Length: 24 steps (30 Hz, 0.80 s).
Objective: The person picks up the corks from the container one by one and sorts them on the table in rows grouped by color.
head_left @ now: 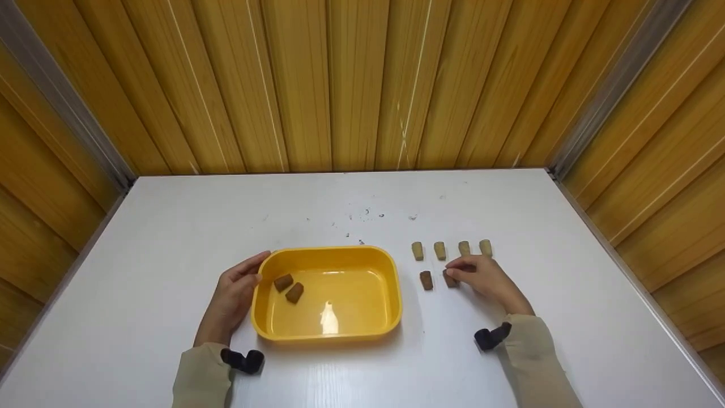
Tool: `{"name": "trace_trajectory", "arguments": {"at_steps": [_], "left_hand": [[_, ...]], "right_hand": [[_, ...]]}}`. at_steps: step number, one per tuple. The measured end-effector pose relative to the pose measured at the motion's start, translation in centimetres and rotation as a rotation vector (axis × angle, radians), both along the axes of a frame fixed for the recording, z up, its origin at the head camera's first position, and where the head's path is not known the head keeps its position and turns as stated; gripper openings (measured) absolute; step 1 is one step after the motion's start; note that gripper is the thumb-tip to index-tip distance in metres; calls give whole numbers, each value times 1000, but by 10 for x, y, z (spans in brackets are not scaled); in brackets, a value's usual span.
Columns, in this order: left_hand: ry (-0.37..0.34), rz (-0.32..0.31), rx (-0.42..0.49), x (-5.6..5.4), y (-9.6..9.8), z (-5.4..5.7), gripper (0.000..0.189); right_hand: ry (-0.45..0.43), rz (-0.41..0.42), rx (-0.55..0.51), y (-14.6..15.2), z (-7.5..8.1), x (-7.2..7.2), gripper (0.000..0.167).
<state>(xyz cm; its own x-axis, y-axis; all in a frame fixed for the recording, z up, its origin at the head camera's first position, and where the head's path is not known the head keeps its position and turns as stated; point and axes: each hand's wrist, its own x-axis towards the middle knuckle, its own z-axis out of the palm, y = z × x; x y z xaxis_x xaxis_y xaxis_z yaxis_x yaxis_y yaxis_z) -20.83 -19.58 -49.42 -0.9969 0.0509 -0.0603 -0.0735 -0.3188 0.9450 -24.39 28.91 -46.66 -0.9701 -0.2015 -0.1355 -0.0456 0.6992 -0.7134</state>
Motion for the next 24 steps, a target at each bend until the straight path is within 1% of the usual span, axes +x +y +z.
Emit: {"name": "trace_trajectory", "arguments": {"at_steps": [5,16,24], "left_hand": [[10,7,-9,1,0,0,52],[1,-1,0,0,0,1,53],[-5,-2,-9,0,0,-1,53]], "right_hand": [[2,8,5,0,0,1,36],[7,-12,24,-1,2,0,35],[-31,-40,32,1,5,1,39]]}}
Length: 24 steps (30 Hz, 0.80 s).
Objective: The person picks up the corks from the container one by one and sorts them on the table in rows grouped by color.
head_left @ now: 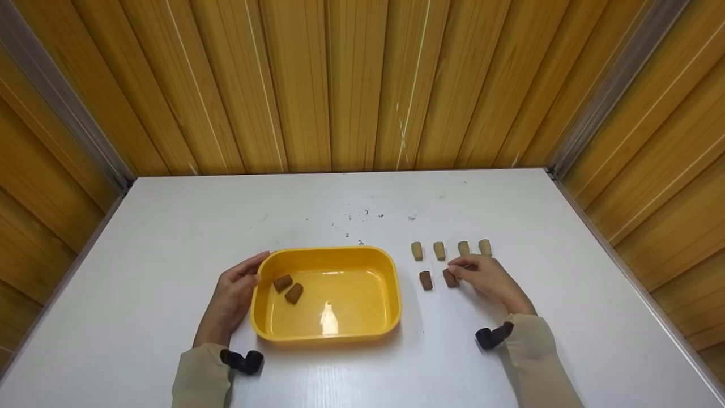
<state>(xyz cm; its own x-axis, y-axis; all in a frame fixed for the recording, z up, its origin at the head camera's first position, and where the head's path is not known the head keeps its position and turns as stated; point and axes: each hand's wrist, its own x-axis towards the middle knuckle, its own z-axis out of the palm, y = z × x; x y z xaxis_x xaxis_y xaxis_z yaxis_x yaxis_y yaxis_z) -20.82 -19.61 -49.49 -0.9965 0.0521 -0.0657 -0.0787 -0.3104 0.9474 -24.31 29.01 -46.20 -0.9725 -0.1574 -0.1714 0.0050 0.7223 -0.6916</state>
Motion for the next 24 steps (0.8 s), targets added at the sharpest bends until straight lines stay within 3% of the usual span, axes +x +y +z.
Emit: {"name": "trace_trajectory", "arguments": {"at_steps": [13,24], "left_hand": [[-10,-4,-3,1,0,3,52],[-19,-15,-10,-1,-2,-1,52]], "right_hand": [[61,-7,6,0,4,-2,37],[244,10,-62,-16,23,4,31]]}}
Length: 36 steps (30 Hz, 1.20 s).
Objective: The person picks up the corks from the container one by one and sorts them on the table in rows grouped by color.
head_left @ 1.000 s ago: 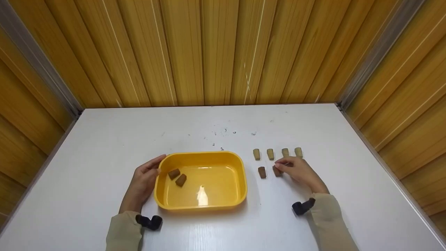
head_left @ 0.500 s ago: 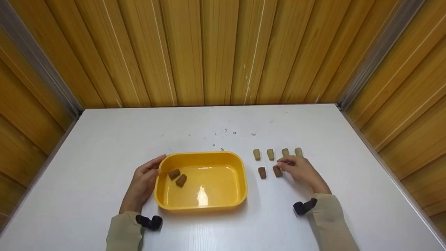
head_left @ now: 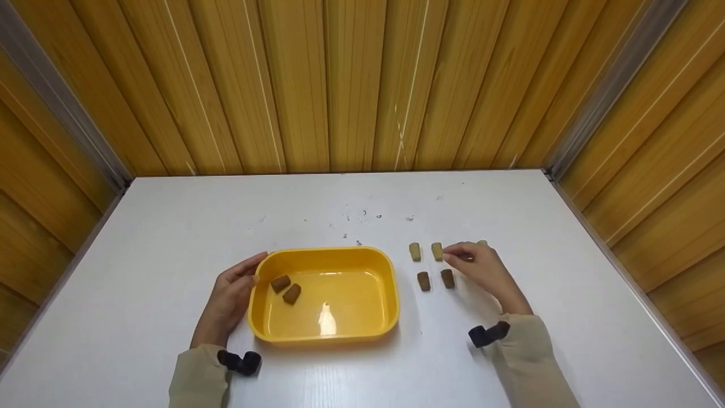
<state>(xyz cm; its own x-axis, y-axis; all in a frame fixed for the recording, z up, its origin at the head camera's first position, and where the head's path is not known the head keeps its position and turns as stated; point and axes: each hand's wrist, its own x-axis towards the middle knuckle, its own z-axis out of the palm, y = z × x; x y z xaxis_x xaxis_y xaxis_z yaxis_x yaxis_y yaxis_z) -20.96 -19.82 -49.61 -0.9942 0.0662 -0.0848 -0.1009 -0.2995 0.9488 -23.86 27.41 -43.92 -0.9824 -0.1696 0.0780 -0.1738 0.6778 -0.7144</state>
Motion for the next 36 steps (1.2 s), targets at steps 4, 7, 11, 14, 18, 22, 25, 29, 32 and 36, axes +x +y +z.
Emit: {"name": "trace_trajectory", "arguments": {"at_steps": [4,7,11,14,18,22,25,29,32,36], "left_hand": [[2,-10,2,1,0,1,52],[4,-2,1,1,0,1,51],[19,17,11,1,1,0,51],[31,17,28,1,1,-1,51],[37,14,39,1,1,0,51],[42,13,27,1,1,0,51],[38,16,13,1,1,1,51],[32,13,6,3,0,2,52],[25,4,10,3,0,3,52],[19,2,15,4,1,4,52]], "right_hand": [[26,21,-39,-9,6,2,28],[38,48,-48,-16,12,2,28],[59,94,-38,-27,26,3,27],[61,140,-35,-36,35,3,29],[39,217,-41,-48,44,0,30],[32,290,-33,-61,54,-3,29],[26,338,-21,-72,61,-5,29],[9,398,3,-87,68,-10,30],[-2,449,5,-98,70,-14,30],[-31,510,-6,-111,70,-18,31]]}}
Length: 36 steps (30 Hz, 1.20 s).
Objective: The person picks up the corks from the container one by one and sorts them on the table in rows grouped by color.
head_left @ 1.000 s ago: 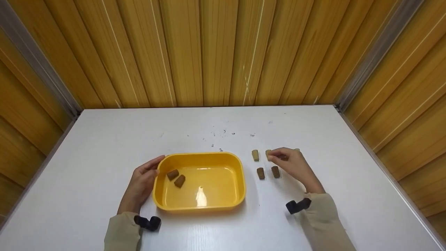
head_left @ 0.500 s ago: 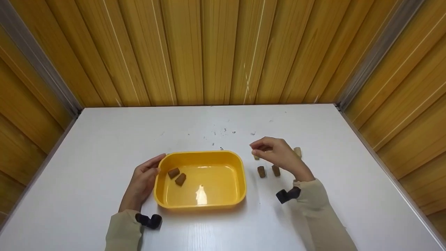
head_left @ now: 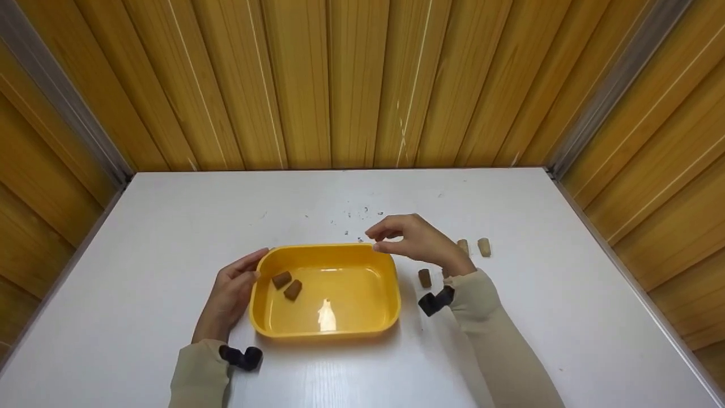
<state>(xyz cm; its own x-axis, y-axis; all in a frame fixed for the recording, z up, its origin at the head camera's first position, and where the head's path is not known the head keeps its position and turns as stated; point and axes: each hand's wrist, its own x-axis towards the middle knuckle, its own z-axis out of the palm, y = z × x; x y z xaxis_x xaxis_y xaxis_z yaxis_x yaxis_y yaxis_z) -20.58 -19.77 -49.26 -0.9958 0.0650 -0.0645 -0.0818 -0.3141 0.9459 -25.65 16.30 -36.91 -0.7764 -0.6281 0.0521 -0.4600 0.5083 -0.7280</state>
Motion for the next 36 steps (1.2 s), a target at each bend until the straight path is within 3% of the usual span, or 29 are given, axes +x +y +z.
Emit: {"name": "trace_trajectory", "arguments": {"at_steps": [8,17,36], "left_hand": [[27,-2,-3,1,1,0,52],[21,6,-7,0,1,0,52],[21,-8,-11,1,2,0,52]], "right_hand": [[12,117,-6,-26,0,-4,30],[-45,236,-11,-60,-7,-8,32],[-104,317,132,-123,-21,-9,30]]}}
